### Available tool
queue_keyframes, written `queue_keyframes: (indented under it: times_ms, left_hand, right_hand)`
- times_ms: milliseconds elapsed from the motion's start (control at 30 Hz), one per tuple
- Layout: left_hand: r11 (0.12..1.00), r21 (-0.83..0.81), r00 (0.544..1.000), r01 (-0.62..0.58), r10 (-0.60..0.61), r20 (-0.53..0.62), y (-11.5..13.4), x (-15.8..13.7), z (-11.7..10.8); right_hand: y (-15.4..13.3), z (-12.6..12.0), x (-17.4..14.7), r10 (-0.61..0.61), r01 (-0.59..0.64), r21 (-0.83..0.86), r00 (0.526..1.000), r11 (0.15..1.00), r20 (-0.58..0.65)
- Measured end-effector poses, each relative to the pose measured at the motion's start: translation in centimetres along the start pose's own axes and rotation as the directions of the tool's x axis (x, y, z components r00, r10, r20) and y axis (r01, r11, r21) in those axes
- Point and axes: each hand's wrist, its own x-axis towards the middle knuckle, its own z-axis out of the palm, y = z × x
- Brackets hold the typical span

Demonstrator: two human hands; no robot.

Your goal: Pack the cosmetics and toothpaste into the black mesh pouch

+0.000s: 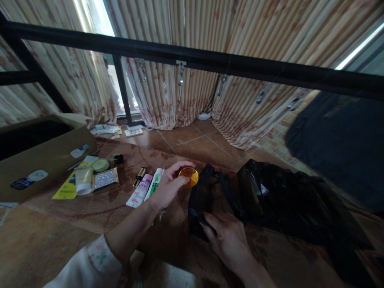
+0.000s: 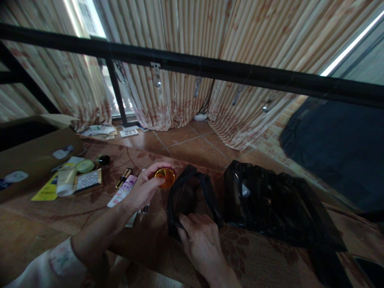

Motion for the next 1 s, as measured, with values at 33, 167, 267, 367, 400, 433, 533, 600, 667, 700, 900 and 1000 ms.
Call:
queue_keyframes:
  times_ms: [33,167,267,367,400,433,533,600,667,700,900,1000]
  left_hand:
    - [1.0,0.007,1.0,-0.005,0.005,-0.002,0.06,-0.03,0.02]
    - [0.999,0.029,1.0,-0.013,0.014,-0.009,0.23,-0.07,0.08]
    - [0.998,0.064,1.0,-0.022,0.023,-0.018,0.23,-0.01,0.07]
    - [0.997,0.075,0.999,-0.026,0.028,-0.028,0.17,0.04,0.03]
    - [0.997,0.072,0.999,-0.024,0.026,-0.03,0.15,0.04,0.02]
    - [0.997,0.07,0.999,-0.02,0.022,-0.031,0.14,0.02,0.01]
    - [0.997,0.077,0.999,-0.015,0.018,-0.028,0.18,-0.06,0.02]
    - [0.996,0.084,0.999,-0.016,0.018,-0.03,0.25,-0.12,0.05]
    - [0.997,0.082,0.999,-0.012,0.014,-0.032,0.3,-0.16,0.09]
    - [0.997,0.078,0.999,-0.011,0.013,-0.033,0.31,-0.18,0.11]
    - [0.999,0.051,0.999,-0.018,0.02,-0.038,0.21,-0.26,0.24]
    - [1.0,0.03,0.999,-0.009,0.011,-0.047,0.13,-0.25,0.29]
  right_hand:
    - [0.02,0.03,0.0,0.0,0.0,0.0,1.0,1.0,-0.004]
    - [0.12,0.16,0.01,-0.001,0.001,-0.013,1.0,1.0,-0.009]
    - [0.08,0.13,-0.01,0.006,-0.006,-0.017,1.0,1.0,-0.003]
    - [0.02,0.06,-0.03,0.008,-0.008,-0.009,1.0,1.0,-0.002]
    - [0.02,0.05,-0.03,0.006,-0.006,-0.007,1.0,1.0,-0.004]
    - [0.03,0.05,-0.03,0.005,-0.005,-0.007,1.0,1.0,-0.008]
    - [0.08,0.1,0.0,0.003,-0.003,0.001,1.0,1.0,-0.02]
    - [0.1,0.14,0.02,0.002,-0.002,0.001,1.0,1.0,-0.02]
    - [0.1,0.17,0.03,-0.003,0.003,-0.01,1.0,1.0,-0.024]
    - [0.09,0.18,0.04,-0.005,0.004,-0.017,1.0,1.0,-0.027]
    - [0.07,0.17,0.07,-0.006,0.005,-0.018,0.999,1.0,-0.033]
    - [0.06,0.14,0.09,-0.002,0.001,-0.019,1.0,1.0,-0.024]
